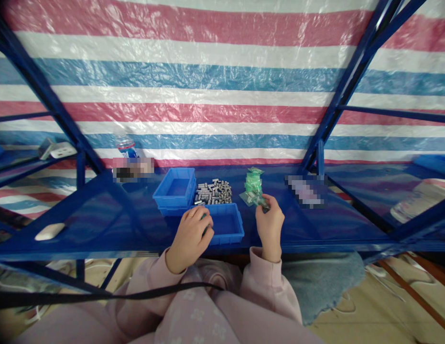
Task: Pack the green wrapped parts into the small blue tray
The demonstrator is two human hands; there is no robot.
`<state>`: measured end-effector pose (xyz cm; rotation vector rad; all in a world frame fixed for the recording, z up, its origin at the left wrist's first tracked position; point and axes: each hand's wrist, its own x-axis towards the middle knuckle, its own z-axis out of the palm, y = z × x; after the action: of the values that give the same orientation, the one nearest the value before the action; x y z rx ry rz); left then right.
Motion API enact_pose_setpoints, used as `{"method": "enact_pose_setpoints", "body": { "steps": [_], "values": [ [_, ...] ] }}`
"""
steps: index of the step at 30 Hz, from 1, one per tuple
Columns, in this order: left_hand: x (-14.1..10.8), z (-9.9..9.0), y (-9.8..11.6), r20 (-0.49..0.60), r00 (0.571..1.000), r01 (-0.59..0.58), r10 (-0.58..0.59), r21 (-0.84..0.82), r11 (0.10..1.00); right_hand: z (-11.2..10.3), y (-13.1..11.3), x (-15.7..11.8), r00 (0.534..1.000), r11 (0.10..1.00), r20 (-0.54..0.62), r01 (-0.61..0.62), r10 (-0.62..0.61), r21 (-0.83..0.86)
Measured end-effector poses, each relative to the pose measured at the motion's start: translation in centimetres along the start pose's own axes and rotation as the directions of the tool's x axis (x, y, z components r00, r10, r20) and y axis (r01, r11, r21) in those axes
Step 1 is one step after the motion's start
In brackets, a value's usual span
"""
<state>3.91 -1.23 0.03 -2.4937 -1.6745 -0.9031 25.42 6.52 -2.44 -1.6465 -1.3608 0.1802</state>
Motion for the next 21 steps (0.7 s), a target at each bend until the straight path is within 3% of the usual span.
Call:
{"method": "enact_pose_setpoints", "body": {
  "steps": [4, 8, 11, 15, 21],
  "values": [
    [0.0, 0.0, 0.0, 0.006, 1.0, 0.004, -0.004, -0.004, 1.0, -0.4, -1.1, -0.3, 0.99, 0.924, -0.136, 0.019, 0.037, 0.383],
    [-0.1, 0.0, 0.0, 0.002, 1.0, 0.003, -0.003, -0.007, 1.0, -0.9, -3.3, -1.3, 0.993, 0.808, -0.12, 0.065, 0.007, 0.585],
    [-0.1, 0.0, 0.0, 0.001, 1.0, 0.001, -0.001, -0.005, 1.0, -1.4, -4.9, -2.2, 0.992, 0.814, -0.021, 0.115, -0.125, 0.57],
    [-0.1, 0.0, 0.0, 0.001, 1.0, 0.001, -0.001, 0.006, 1.0, -1.7, -6.1, -3.1, 0.944, 0.85, 0.122, 0.214, -0.306, 0.481],
    [0.0, -0.1, 0.1, 0.022, 1.0, 0.004, -0.005, 0.034, 0.999, -0.9, -6.7, -3.9, 0.869, 0.89, 0.303, 0.276, -0.392, 0.363]
  ]
}}
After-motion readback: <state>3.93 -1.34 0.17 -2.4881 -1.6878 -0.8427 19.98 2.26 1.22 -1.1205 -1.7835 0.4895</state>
